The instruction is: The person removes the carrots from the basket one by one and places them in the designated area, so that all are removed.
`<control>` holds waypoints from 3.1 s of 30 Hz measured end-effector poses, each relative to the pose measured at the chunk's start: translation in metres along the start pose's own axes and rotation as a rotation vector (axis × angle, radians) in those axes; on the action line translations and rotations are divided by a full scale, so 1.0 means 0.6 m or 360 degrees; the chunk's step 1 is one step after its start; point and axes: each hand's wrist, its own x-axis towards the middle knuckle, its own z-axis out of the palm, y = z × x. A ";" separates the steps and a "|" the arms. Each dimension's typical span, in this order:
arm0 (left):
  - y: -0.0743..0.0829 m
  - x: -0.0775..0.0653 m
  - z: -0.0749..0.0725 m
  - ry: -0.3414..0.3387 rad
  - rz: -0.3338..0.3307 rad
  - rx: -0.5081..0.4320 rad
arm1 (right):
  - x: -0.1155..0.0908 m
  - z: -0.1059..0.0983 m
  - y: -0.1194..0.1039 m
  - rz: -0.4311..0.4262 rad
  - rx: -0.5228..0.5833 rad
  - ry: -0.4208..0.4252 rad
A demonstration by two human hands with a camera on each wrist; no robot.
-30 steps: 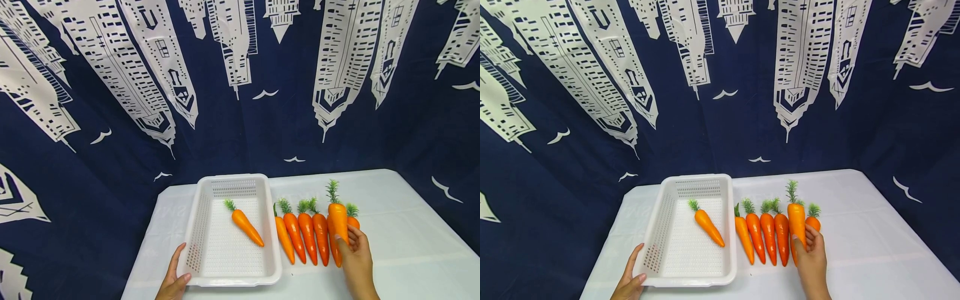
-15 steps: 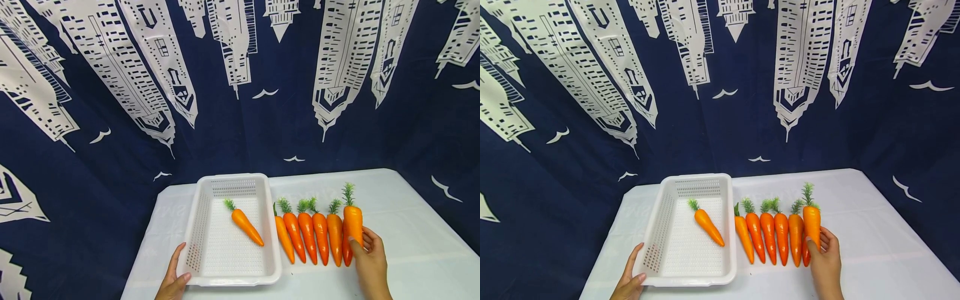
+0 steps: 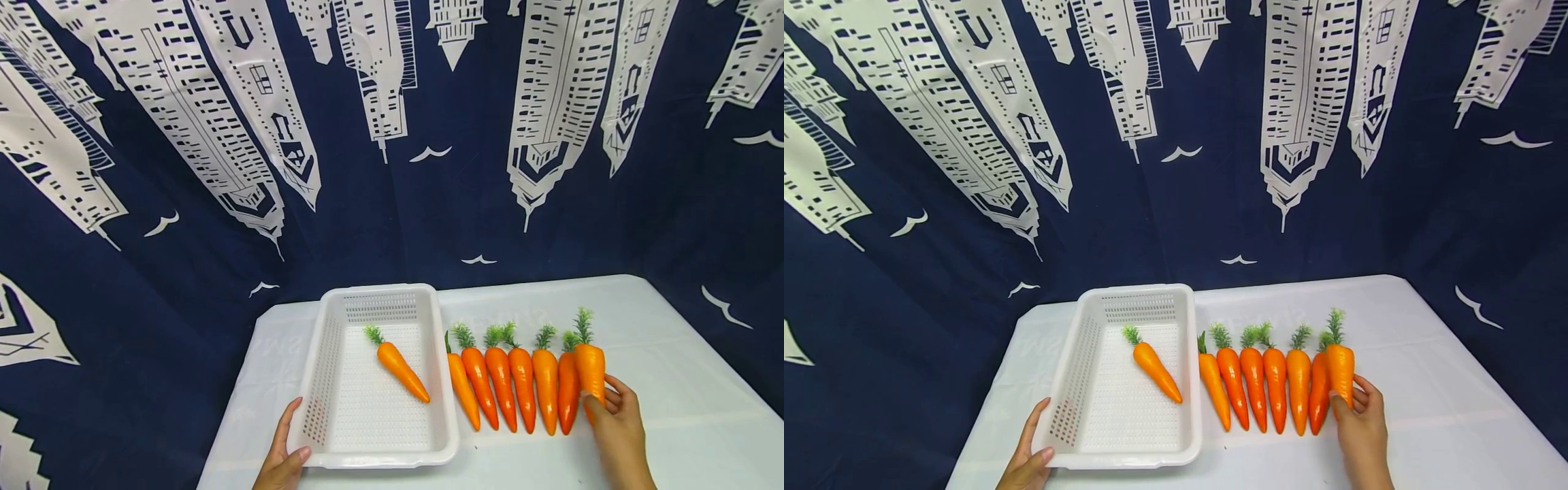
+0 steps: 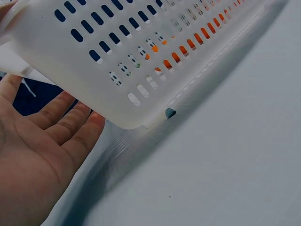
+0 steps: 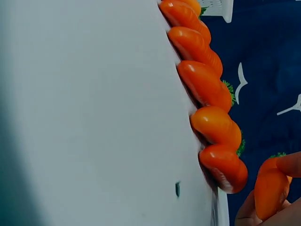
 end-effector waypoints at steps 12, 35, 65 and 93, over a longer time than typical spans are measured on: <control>0.002 -0.002 0.000 0.0025 0.0003 0.0010 | 0.031 -0.017 0.009 0.0074 -0.0051 -0.0099; 0.000 -0.001 -0.003 0.0036 -0.0007 0.0049 | 0.056 -0.029 0.020 0.0049 -0.0365 -0.0215; -0.002 0.002 -0.004 0.0085 -0.0009 0.0055 | 0.065 -0.046 0.023 0.0056 -0.0538 -0.0276; 0.003 0.001 0.000 0.0096 -0.0024 0.0066 | 0.059 -0.058 0.012 0.0072 -0.0433 -0.0187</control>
